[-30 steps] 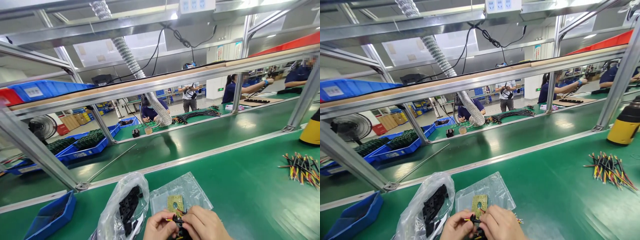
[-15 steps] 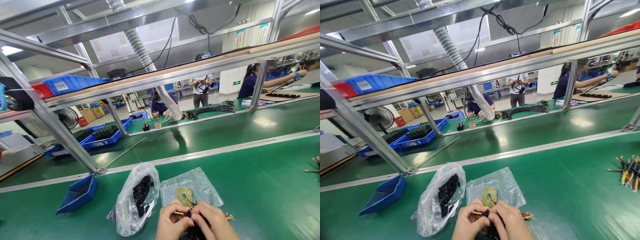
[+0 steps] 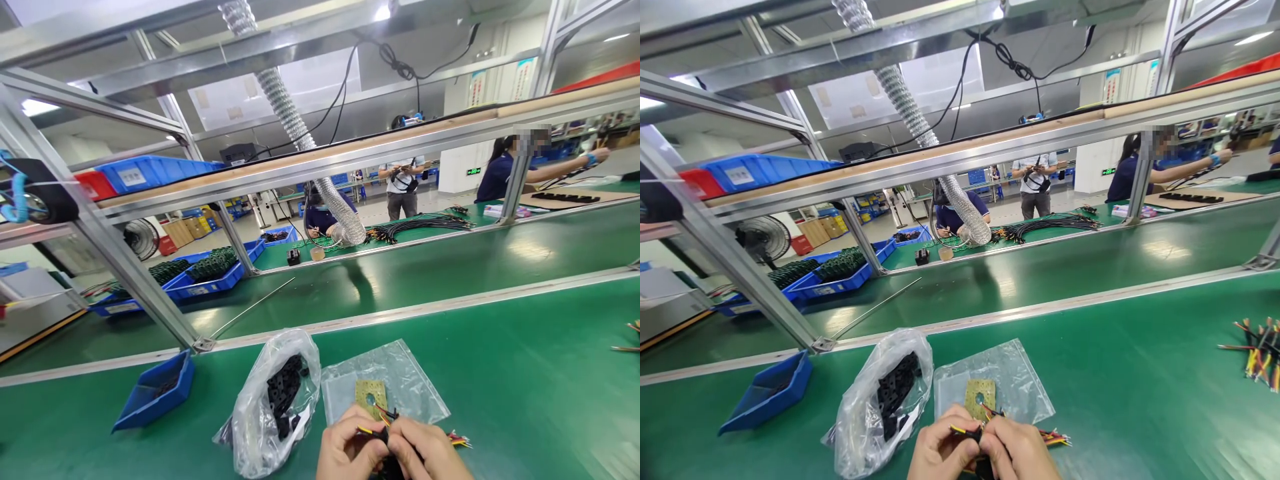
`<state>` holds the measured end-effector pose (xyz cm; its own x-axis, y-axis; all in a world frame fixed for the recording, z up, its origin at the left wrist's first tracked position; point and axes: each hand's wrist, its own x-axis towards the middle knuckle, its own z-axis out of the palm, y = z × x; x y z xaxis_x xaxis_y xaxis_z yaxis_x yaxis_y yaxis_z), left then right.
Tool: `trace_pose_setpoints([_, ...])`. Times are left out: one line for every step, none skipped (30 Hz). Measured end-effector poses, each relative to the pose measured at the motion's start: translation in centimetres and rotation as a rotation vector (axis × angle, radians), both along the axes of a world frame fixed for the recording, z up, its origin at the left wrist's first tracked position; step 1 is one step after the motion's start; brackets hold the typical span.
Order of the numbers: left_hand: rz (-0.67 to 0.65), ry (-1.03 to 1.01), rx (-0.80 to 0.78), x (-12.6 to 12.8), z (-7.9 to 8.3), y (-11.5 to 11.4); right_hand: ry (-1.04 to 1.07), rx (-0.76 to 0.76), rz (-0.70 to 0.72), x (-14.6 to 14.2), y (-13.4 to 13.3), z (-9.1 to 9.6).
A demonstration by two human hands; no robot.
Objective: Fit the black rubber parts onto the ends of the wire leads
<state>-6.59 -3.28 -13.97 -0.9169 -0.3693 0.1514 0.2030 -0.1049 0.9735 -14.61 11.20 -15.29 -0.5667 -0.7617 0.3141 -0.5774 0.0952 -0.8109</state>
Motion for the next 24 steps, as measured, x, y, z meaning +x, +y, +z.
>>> trace_pose_setpoints([0.001, 0.0, -0.013, 0.0, 0.0, 0.0, -0.028, 0.007, 0.01, 0.0, 0.0, 0.2])
trace_pose_setpoints([0.001, -0.002, -0.027, -0.1, 0.0, 0.0, -0.064, 0.016, 0.017, -0.1, -0.1, 0.5])
trace_pose_setpoints([0.001, -0.007, -0.04, -0.1, 0.1, 0.0, -0.108, 0.024, 0.02, -0.3, -0.1, 0.8])
trace_pose_setpoints([0.006, -0.013, -0.049, -0.1, 0.1, -0.1, -0.163, 0.033, 0.018, -0.4, 0.0, 1.0])
trace_pose_setpoints([0.018, -0.023, -0.054, -0.1, 0.2, -0.2, -0.232, 0.043, 0.013, -0.6, 0.0, 1.3])
trace_pose_setpoints([0.039, -0.039, -0.052, -0.1, 0.4, -0.3, -0.313, 0.053, 0.008, -0.7, 0.0, 1.4])
trace_pose_setpoints([0.068, -0.058, -0.047, -0.1, 0.5, -0.5, -0.401, 0.063, 0.006, -0.9, 0.0, 1.5])
trace_pose_setpoints([0.105, -0.075, -0.04, -0.1, 0.7, -0.8, -0.488, 0.069, 0.006, -1.0, 0.0, 1.6])
trace_pose_setpoints([0.145, -0.086, -0.035, -0.1, 1.0, -1.0, -0.568, 0.073, 0.011, -1.2, 0.0, 1.6])
trace_pose_setpoints([0.179, -0.097, -0.034, -0.1, 1.1, -1.3, -0.635, 0.076, 0.022, -1.3, -0.1, 1.5])
trace_pose_setpoints([0.206, -0.105, -0.035, -0.1, 1.3, -1.6, -0.686, 0.075, 0.035, -1.3, -0.1, 1.5])
trace_pose_setpoints([0.225, -0.111, -0.038, -0.2, 1.4, -1.8, -0.728, 0.075, 0.048, -1.4, -0.2, 1.4])
trace_pose_setpoints([0.238, -0.116, -0.041, -0.2, 1.4, -1.9, -0.768, 0.076, 0.059, -1.4, -0.2, 1.4])
trace_pose_setpoints([0.243, -0.12, -0.043, -0.3, 1.3, -2.0, -0.801, 0.077, 0.066, -1.5, -0.2, 1.4])
trace_pose_setpoints([0.242, -0.124, -0.046, -0.3, 1.2, -2.1, -0.822, 0.079, 0.073, -1.6, -0.1, 1.4])
trace_pose_setpoints([0.237, -0.128, -0.052, -0.3, 1.1, -2.2, -0.822, 0.082, 0.076, -1.8, 0.1, 1.5])
trace_pose_setpoints([0.23, -0.134, -0.059, -0.4, 0.9, -2.2, -0.792, 0.088, 0.076, -2.0, 0.3, 1.6])
trace_pose_setpoints([0.225, -0.142, -0.068, -0.4, 0.8, -2.3, -0.726, 0.095, 0.071, -2.3, 0.6, 1.8])
trace_pose_setpoints([0.225, -0.151, -0.079, -0.4, 0.7, -2.4, -0.614, 0.103, 0.052, -2.6, 0.9, 2.1])
trace_pose_setpoints([0.227, -0.162, -0.089, -0.3, 0.7, -2.5, -0.467, 0.115, 0.024, -3.0, 1.3, 2.3])
trace_pose_setpoints([0.232, -0.174, -0.095, -0.3, 0.7, -2.7, -0.303, 0.131, -0.014, -3.4, 1.7, 2.6])
trace_pose_setpoints([0.235, -0.188, -0.097, -0.3, 0.8, -2.8, -0.149, 0.15, -0.054, -3.8, 2.1, 2.9])
trace_pose_setpoints([0.235, -0.199, -0.096, -0.2, 1.0, -2.9, -0.025, 0.178, -0.083, -4.2, 2.6, 3.1])
trace_pose_setpoints([0.231, -0.207, -0.093, -0.2, 1.2, -3.0, 0.062, 0.216, -0.097, -4.4, 3.0, 3.3])
